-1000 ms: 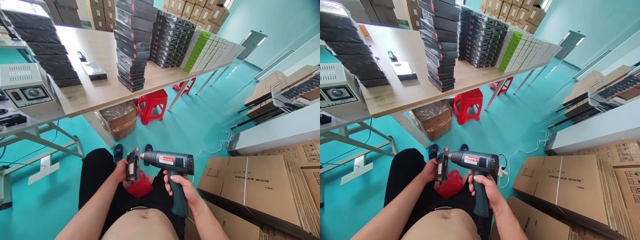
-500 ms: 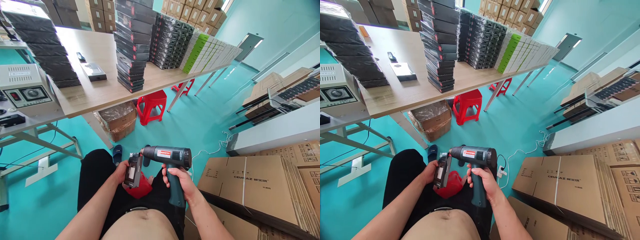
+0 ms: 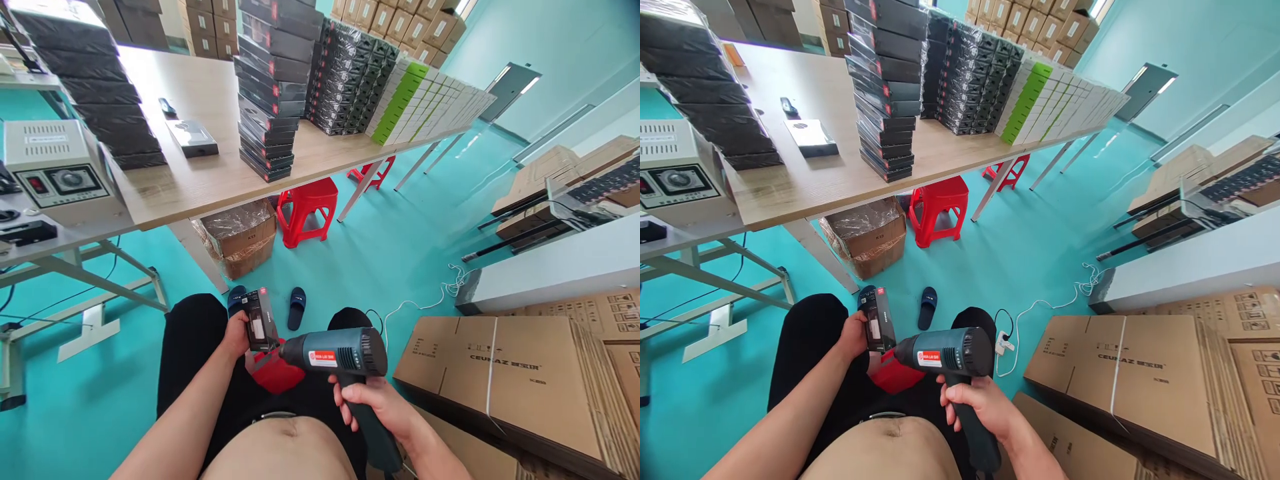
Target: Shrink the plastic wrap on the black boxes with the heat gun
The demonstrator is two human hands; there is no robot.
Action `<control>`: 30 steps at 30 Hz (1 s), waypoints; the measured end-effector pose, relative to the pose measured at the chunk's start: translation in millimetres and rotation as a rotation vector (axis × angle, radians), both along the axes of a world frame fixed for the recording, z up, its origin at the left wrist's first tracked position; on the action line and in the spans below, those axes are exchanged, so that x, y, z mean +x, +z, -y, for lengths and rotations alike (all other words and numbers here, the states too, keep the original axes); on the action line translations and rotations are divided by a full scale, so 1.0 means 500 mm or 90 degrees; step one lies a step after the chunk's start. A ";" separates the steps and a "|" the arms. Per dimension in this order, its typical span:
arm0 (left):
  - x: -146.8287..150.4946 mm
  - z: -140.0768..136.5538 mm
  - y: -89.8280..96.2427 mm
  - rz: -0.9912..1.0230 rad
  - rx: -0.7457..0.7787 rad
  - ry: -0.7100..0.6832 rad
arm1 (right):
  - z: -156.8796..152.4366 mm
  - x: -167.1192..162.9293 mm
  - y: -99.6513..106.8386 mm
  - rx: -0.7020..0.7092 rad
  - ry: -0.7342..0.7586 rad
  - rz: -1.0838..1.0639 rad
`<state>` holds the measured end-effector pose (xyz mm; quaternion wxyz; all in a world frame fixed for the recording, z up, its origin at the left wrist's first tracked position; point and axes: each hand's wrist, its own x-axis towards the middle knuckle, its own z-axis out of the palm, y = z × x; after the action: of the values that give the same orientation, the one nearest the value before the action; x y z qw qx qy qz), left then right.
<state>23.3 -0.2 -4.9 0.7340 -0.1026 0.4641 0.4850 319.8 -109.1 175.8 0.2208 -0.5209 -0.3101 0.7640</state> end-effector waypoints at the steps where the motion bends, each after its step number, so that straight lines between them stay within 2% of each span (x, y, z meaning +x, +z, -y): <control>1: 0.000 0.000 0.004 -0.002 0.001 0.013 | 0.005 0.002 -0.002 0.003 -0.024 -0.001; 7: 0.003 0.001 0.017 -0.010 0.007 0.018 | 0.012 -0.014 -0.013 -0.003 -0.056 -0.030; 12: -0.002 0.004 0.004 -0.036 0.026 -0.004 | 0.009 -0.027 -0.024 0.023 -0.094 -0.021; 15: -0.002 0.008 -0.009 -0.103 0.088 -0.026 | 0.006 -0.014 -0.021 0.014 -0.079 -0.027; 18: 0.006 0.013 -0.016 -0.213 0.218 -0.065 | 0.000 0.005 -0.014 0.005 -0.047 -0.045; 22: 0.016 0.018 -0.017 -0.382 0.397 -0.199 | -0.019 0.030 -0.004 0.037 -0.141 -0.021; 25: 0.017 0.019 -0.017 -0.438 0.434 -0.269 | -0.033 0.046 0.000 0.044 -0.152 -0.017; 30: 0.015 0.017 -0.020 -0.519 0.451 -0.301 | -0.038 0.053 -0.002 0.048 -0.111 -0.001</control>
<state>31.0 -8.5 -14.9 0.5741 0.4499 0.5290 0.4338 346.5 -90.2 174.5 0.3059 -0.5368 -0.2920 0.7301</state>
